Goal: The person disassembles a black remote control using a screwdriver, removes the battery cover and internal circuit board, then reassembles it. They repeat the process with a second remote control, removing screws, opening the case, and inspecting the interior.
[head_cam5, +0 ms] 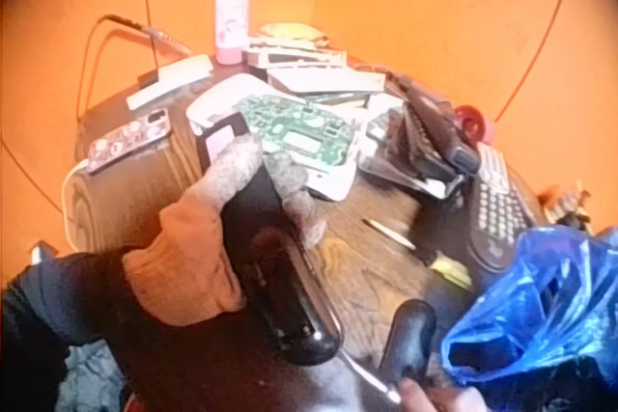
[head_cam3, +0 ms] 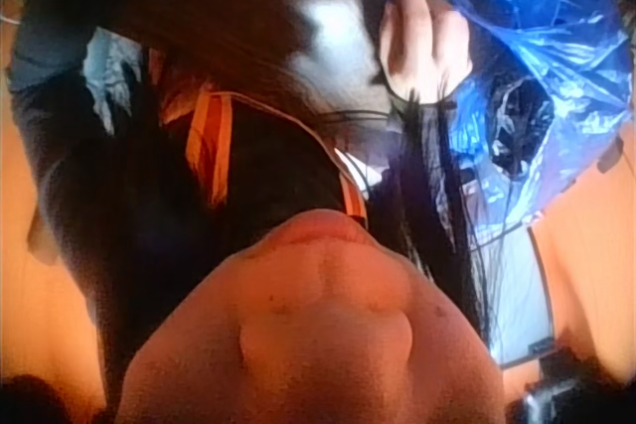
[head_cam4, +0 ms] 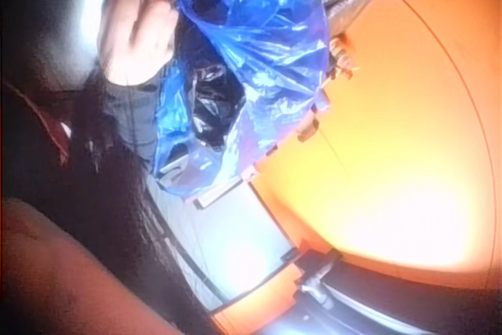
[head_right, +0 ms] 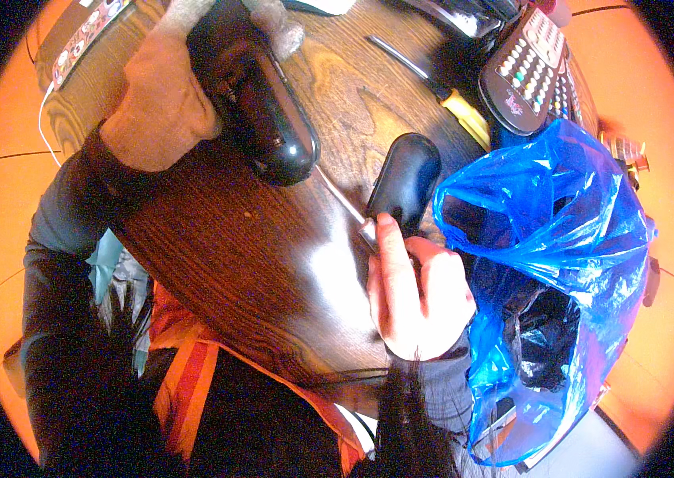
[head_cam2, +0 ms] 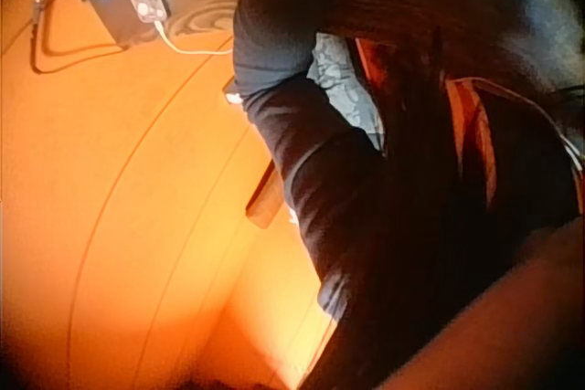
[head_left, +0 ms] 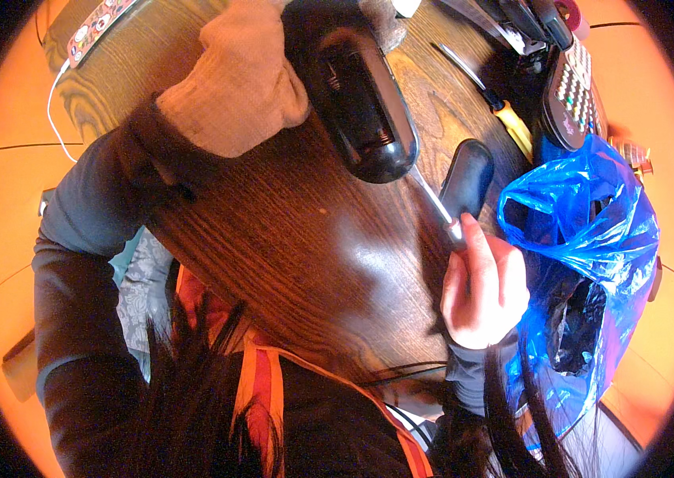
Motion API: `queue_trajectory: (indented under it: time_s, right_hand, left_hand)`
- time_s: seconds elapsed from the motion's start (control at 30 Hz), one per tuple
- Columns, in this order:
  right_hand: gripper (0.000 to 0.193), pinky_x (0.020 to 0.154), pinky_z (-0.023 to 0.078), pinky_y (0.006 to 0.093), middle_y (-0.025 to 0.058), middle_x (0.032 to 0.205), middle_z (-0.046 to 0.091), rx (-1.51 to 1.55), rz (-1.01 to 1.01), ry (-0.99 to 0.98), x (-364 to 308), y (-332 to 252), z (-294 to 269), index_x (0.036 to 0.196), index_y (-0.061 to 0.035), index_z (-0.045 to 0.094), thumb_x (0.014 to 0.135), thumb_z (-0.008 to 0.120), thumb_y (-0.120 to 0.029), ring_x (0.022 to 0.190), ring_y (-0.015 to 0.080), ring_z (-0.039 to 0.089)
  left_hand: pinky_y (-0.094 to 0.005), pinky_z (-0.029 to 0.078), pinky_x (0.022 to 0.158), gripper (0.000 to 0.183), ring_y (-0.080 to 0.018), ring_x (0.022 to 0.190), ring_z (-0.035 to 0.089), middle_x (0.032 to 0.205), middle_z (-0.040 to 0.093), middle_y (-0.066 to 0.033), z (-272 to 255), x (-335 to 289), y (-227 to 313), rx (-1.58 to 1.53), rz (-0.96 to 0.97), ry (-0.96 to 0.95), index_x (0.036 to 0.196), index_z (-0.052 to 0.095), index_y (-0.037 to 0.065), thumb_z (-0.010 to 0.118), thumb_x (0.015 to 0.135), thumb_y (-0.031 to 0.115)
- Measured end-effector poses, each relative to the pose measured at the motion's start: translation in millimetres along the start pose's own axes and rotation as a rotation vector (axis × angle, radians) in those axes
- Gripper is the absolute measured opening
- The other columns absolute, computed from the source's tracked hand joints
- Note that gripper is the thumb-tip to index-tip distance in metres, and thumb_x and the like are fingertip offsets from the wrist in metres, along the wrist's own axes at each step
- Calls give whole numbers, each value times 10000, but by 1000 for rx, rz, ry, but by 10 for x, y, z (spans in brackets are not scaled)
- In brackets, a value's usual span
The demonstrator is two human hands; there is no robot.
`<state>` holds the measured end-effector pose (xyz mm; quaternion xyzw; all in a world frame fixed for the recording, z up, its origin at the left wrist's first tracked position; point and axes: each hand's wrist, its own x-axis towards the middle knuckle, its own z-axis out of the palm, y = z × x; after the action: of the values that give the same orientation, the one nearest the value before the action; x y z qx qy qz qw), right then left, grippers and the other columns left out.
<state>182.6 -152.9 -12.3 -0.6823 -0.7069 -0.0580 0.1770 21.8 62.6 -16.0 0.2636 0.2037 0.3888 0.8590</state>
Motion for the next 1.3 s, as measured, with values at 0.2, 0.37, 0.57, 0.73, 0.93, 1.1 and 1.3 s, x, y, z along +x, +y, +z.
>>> queue_trajectory:
  time_s: [0.2,0.37,0.57,0.73,0.93,1.1,1.3]
  right_hand:
    - [532,497,490,315,69,795,539,-25,41,-87,-74,-74,46,1149,-200,685,710,610,91,572,187,566]
    - [552,451,469,252,56,768,486,-67,-94,-107,-41,35,84,1176,-204,674,683,670,43,548,123,521]
    - [514,481,485,316,66,760,507,20,-20,-168,-58,-78,85,1147,-175,680,707,625,85,546,196,557]
    - [535,485,475,333,82,754,507,-48,72,-126,-127,-306,77,1189,-139,658,727,567,115,551,216,557]
    - [538,501,475,350,109,763,535,76,144,-185,-51,-271,25,1236,-98,615,743,558,110,556,256,554]
    - [491,537,480,354,141,772,575,122,217,-116,-35,-276,24,1247,-36,576,768,570,73,579,284,558]
    - [381,551,486,354,153,767,591,128,200,-85,-30,-203,38,1184,-21,598,805,606,15,617,290,591]
  left_hand:
    - [-377,541,712,268,-250,761,625,822,635,-104,11,25,-58,-9,-22,134,947,585,50,506,948,306]
    - [-357,547,683,263,-244,756,628,830,638,-106,40,26,-95,108,27,324,927,589,56,518,939,309]
    - [-358,549,627,266,-234,757,632,833,642,-103,-14,37,32,109,-137,257,946,598,63,549,920,324]
    - [-371,552,633,249,-249,765,639,846,653,-102,53,36,-73,38,-21,426,965,603,64,548,918,302]
    - [-413,553,692,249,-256,797,644,912,657,-115,147,-25,-35,-11,-12,276,1024,586,55,523,929,276]
    - [-430,542,726,275,-249,809,631,941,634,-122,91,-58,25,-152,-105,112,1060,551,38,511,933,279]
    - [-401,525,747,250,-249,767,601,853,599,-113,96,-40,-86,-48,25,184,1006,532,12,484,941,248]
